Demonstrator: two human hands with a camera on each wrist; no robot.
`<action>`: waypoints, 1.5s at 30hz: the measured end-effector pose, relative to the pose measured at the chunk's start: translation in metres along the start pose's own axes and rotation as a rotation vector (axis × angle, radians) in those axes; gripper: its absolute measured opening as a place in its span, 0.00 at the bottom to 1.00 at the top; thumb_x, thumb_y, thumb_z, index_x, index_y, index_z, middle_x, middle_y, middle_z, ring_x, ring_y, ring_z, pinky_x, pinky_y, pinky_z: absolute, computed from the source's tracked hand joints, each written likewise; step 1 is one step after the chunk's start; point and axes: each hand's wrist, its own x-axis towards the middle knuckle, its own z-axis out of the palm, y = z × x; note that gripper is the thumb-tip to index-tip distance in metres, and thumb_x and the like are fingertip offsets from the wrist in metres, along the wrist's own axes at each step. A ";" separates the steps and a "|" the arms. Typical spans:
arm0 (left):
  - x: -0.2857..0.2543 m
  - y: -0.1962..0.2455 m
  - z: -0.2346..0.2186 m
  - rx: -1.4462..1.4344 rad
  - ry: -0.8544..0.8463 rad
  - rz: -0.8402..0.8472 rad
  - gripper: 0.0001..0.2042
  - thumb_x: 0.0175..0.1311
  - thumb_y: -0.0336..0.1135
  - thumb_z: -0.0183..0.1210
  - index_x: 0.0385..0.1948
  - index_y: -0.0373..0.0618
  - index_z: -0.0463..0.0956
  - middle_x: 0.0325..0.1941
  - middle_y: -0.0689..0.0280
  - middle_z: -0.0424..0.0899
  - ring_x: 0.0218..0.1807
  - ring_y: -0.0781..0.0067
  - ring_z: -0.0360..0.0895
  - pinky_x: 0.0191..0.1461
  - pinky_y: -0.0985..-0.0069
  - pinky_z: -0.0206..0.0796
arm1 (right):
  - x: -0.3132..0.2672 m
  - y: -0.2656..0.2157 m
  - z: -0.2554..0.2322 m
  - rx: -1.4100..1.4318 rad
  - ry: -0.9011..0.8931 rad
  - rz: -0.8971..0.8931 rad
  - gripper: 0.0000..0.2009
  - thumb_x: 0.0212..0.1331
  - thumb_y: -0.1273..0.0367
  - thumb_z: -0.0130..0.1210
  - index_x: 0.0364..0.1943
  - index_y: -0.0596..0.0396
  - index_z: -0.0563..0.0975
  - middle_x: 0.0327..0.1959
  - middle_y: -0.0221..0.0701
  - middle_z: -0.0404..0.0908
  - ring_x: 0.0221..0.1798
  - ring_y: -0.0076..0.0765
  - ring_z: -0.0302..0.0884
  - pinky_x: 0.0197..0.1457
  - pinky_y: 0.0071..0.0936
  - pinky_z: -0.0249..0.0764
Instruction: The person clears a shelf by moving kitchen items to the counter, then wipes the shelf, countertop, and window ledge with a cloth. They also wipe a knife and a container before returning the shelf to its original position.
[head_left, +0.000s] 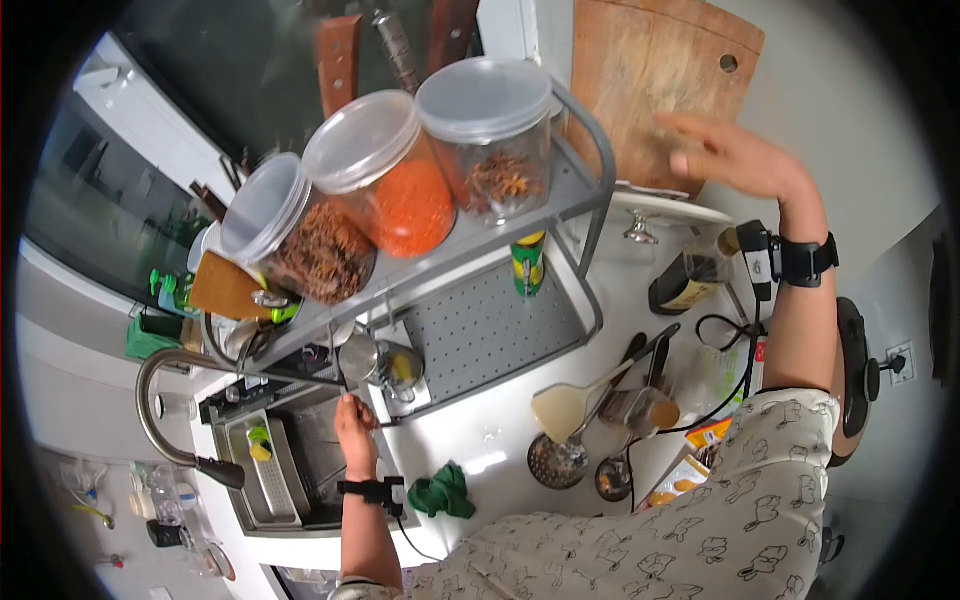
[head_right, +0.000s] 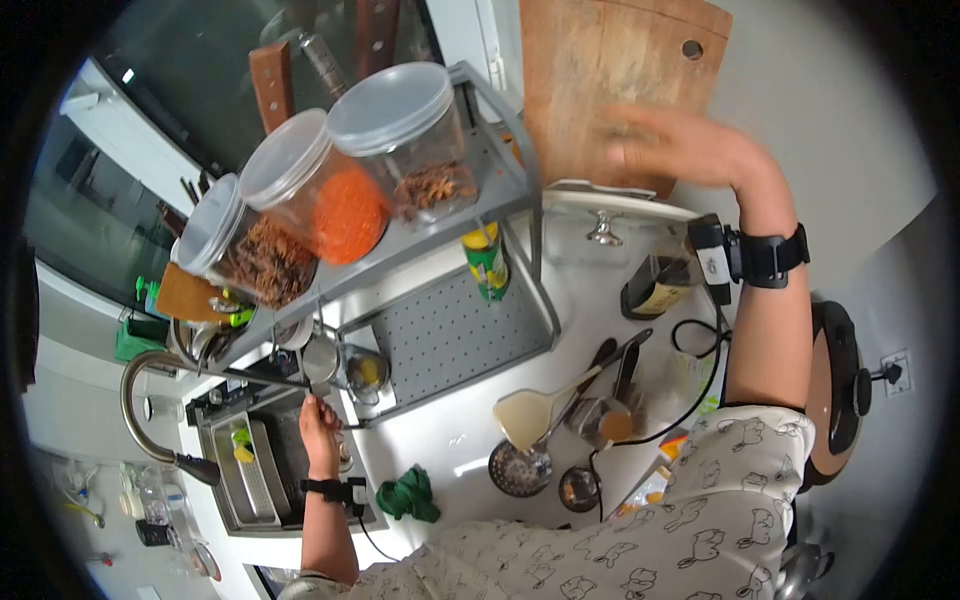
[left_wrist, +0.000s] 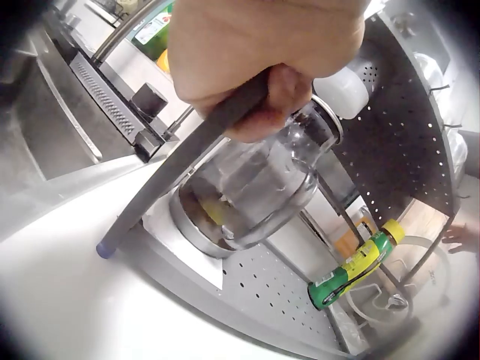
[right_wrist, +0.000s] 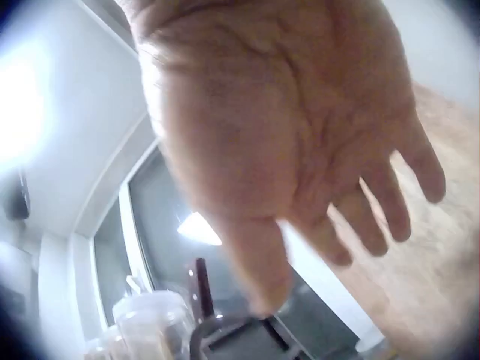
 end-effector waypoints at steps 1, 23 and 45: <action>0.001 -0.002 -0.002 -0.008 -0.014 0.005 0.15 0.65 0.48 0.44 0.23 0.51 0.60 0.15 0.76 0.57 0.17 0.84 0.53 0.22 0.82 0.48 | -0.008 -0.002 0.011 -0.047 -0.087 -0.087 0.27 0.52 0.65 0.55 0.58 0.56 0.63 0.54 0.42 0.70 0.55 0.46 0.67 0.58 0.31 0.64; -0.085 -0.015 0.027 0.051 -0.191 -0.094 0.16 0.68 0.47 0.39 0.28 0.45 0.62 0.17 0.72 0.62 0.20 0.82 0.60 0.28 0.81 0.60 | -0.048 -0.051 0.064 -0.498 0.034 0.219 0.14 0.49 0.74 0.54 0.42 0.60 0.72 0.43 0.45 0.75 0.48 0.52 0.70 0.51 0.38 0.66; -0.169 -0.132 0.077 -0.033 -0.957 0.093 0.21 0.60 0.38 0.53 0.53 0.42 0.62 0.58 0.63 0.67 0.62 0.68 0.60 0.63 0.71 0.52 | -0.178 -0.347 0.234 -0.167 -0.421 -0.726 0.04 0.47 0.71 0.49 0.25 0.55 0.75 0.27 0.35 0.76 0.32 0.38 0.77 0.31 0.32 0.73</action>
